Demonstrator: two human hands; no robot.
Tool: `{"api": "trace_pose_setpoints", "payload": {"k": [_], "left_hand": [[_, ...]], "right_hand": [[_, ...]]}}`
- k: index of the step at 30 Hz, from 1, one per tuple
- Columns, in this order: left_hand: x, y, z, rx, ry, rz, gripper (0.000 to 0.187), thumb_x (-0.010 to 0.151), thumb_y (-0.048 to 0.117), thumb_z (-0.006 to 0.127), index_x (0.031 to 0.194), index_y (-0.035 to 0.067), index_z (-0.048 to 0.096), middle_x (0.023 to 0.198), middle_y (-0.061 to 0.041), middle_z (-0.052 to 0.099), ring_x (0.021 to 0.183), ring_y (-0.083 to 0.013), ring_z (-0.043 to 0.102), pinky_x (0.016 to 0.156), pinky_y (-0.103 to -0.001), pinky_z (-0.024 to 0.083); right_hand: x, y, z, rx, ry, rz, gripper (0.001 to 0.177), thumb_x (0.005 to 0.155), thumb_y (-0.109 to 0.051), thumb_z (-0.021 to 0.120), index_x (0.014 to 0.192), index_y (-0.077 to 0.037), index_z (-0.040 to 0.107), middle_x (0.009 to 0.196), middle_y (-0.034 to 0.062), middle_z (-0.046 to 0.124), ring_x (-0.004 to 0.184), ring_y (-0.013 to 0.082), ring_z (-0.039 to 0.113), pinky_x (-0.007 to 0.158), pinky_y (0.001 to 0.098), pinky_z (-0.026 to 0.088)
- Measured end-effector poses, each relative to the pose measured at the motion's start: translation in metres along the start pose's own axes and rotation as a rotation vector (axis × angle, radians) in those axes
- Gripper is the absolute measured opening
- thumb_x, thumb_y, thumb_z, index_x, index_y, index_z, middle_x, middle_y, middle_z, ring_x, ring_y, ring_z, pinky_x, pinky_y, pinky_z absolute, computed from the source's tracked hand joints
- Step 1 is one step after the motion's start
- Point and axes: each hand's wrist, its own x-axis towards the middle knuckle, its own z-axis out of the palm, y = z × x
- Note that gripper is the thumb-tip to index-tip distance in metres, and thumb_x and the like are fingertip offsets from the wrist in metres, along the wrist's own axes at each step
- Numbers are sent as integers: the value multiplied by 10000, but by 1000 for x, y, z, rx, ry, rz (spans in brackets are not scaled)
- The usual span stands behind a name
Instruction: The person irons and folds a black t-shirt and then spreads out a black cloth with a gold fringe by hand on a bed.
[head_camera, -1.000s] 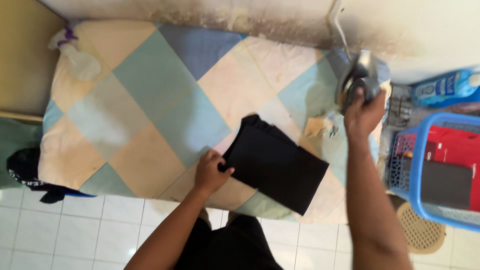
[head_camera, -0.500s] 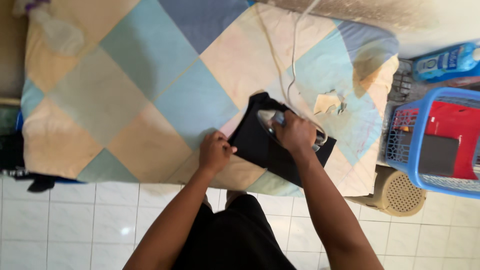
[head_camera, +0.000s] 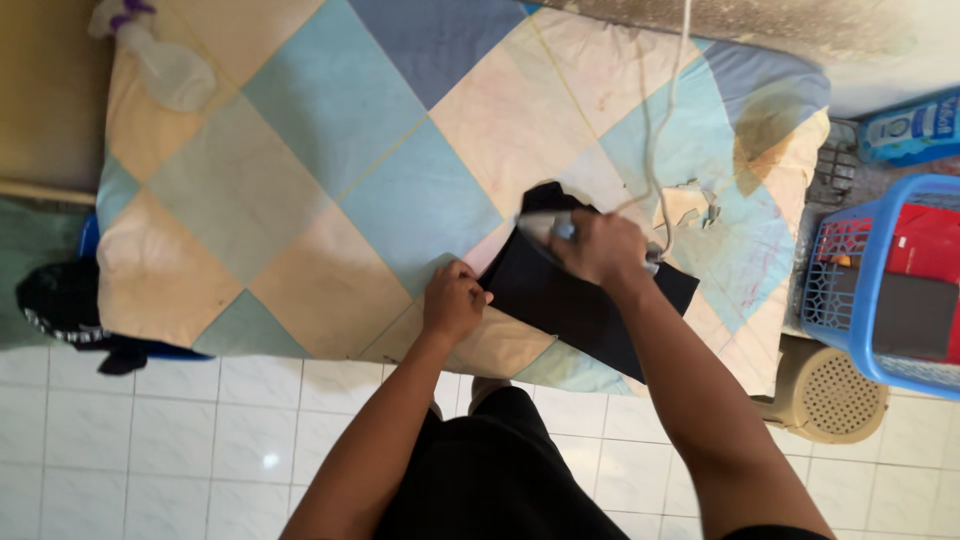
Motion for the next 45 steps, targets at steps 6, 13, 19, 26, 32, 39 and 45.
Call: {"api": "trace_pose_setpoints", "payload": {"k": [6,13,19,26,32,39,45], "left_hand": [[3,-12,9,22,-17,14,183,758,218,846,676,84,753,1031,-69,654,1027,-317,591,908,-441,486],[0,-12,3,19,-2,117,194,763,213,828,705,54,734,1016,-96,643,1022,-331,585,910,-450,481],[9,-7,-8,66,-115,122,167,749,183,839,708,50,746,1013,-106,624,1011,-353,575,889,-453,481],[11,-8,-8,61,-126,99,177,764,203,826,720,54,742,1004,-81,620,1021,-314,591,929,-435,487],[4,-16,-3,47,-106,91,170,776,209,817,747,56,749,1041,-83,620,1056,-330,583,947,-443,478],[-2,-19,1,-78,-4,96,176,787,211,835,757,65,741,1089,-103,627,1055,-329,588,940,-439,482],[-16,-32,-11,-435,209,-144,235,900,245,779,956,58,649,1082,-80,609,899,-204,647,764,-340,549]], "right_hand": [[-2,2,5,59,145,52,501,867,-612,634,1027,-150,742,942,193,757,884,402,727,755,520,571],[-38,38,14,97,74,50,519,856,-636,644,1029,-158,749,907,175,760,862,385,734,751,499,581],[-74,134,22,135,169,214,474,849,-616,679,957,-160,757,821,132,767,760,350,748,680,495,586],[-65,89,38,85,225,-180,373,788,-559,729,830,-188,750,727,88,746,607,307,712,543,469,556],[4,11,26,121,215,-156,408,871,-558,689,974,-166,736,847,106,757,768,331,734,666,483,571],[-15,10,0,14,-64,-102,467,837,-628,654,984,-197,759,890,138,760,847,344,744,750,490,577],[-59,18,29,-55,68,-278,366,765,-534,731,908,-201,777,779,80,761,717,286,745,631,462,583]]}}
